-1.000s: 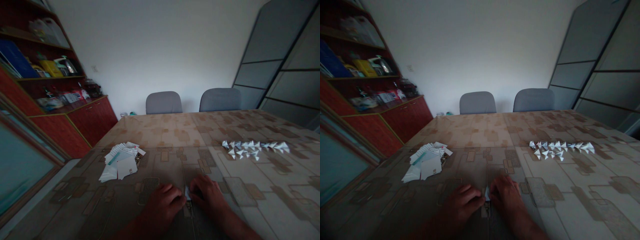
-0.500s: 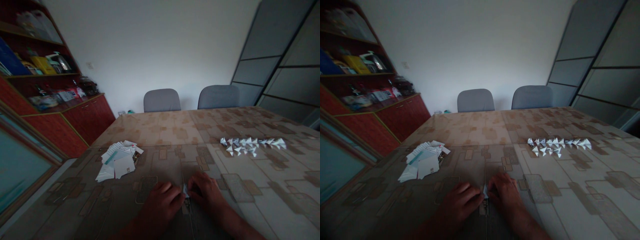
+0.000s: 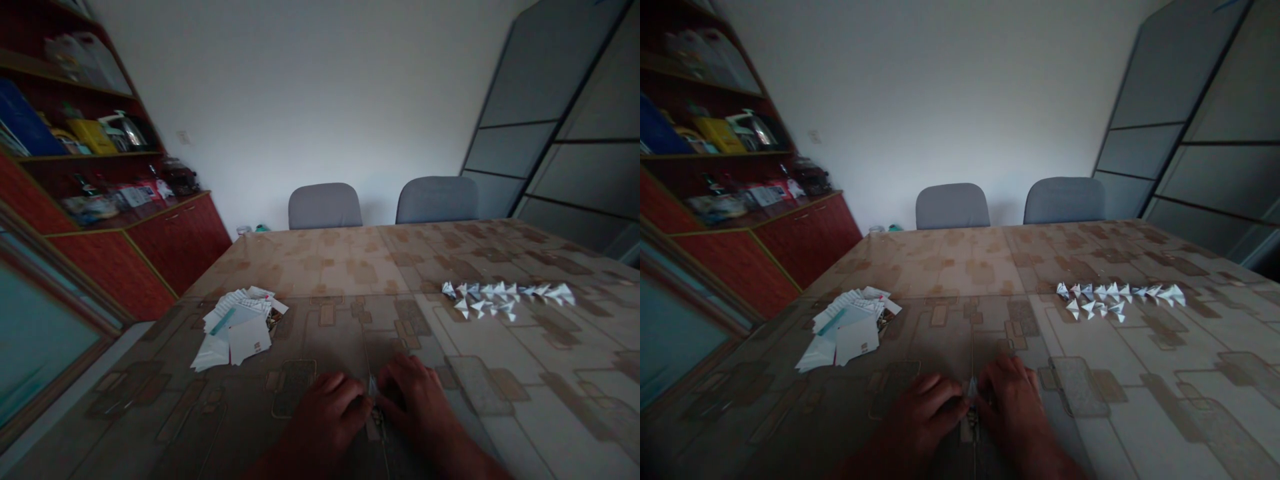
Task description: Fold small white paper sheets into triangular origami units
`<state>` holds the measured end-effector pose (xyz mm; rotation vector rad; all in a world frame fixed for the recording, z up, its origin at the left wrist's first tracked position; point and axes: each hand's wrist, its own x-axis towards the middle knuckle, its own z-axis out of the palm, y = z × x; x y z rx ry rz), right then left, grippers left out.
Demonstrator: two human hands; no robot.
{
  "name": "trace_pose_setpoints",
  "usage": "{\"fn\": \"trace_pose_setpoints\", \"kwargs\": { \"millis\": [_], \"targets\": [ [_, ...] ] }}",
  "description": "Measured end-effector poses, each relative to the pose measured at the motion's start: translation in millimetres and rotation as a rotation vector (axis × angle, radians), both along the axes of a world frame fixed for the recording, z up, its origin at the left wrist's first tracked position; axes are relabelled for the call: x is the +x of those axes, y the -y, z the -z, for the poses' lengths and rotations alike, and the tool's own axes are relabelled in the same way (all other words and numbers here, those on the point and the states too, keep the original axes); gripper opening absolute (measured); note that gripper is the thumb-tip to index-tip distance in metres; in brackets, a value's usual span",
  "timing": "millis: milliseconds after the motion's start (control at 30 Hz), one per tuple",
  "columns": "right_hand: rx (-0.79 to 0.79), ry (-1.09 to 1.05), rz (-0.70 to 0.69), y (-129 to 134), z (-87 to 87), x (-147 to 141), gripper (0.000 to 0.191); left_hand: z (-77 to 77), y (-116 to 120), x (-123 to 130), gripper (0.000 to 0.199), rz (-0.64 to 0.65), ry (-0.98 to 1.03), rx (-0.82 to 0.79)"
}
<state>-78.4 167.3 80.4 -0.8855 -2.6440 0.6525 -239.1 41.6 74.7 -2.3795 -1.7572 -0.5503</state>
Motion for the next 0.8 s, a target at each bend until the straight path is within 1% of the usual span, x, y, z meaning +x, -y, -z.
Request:
{"fn": "trace_pose_setpoints", "kwargs": {
  "millis": [67,167,267,333,400,533,600,633,700,800],
  "targets": [
    [0.002,0.045,0.036,2.3,-1.2,-0.8,0.013,-1.5,-0.1,-0.1,0.014,0.008,-0.005,0.036],
    [-0.020,0.067,0.049,3.4,-5.8,-0.6,0.014,-3.5,0.2,-1.3,0.015,0.039,0.021,0.066],
    [-0.047,0.103,0.043,3.3,-10.0,-0.7,0.015,-7.3,1.1,-2.6,0.018,0.049,0.106,0.074],
    [-0.058,0.106,0.052,2.9,-10.7,-1.7,0.016,-11.3,1.6,-3.4,0.021,0.039,0.200,0.029],
    [-0.070,0.086,0.048,1.8,-9.5,-2.6,0.017,-15.5,1.5,-4.1,0.024,-0.007,0.312,-0.049],
    [-0.088,0.030,0.001,-0.7,-4.7,-2.5,0.018,-20.8,-2.3,-3.9,0.021,-0.199,0.472,-0.136],
    [-0.085,0.008,-0.016,-1.0,-2.9,-1.6,0.018,-22.6,-5.9,-2.4,0.030,-0.270,0.503,-0.167],
    [-0.084,-0.001,-0.029,-0.8,-2.2,-1.1,0.019,-23.5,-7.8,-1.4,0.033,-0.293,0.511,-0.186],
    [-0.083,-0.021,-0.056,-0.3,-0.9,-0.2,0.019,-24.9,-11.0,0.9,0.032,-0.315,0.521,-0.215],
    [-0.078,-0.040,-0.087,0.4,0.5,0.1,0.017,-23.2,-13.7,3.6,0.020,-0.297,0.547,-0.205]
  ]
}}
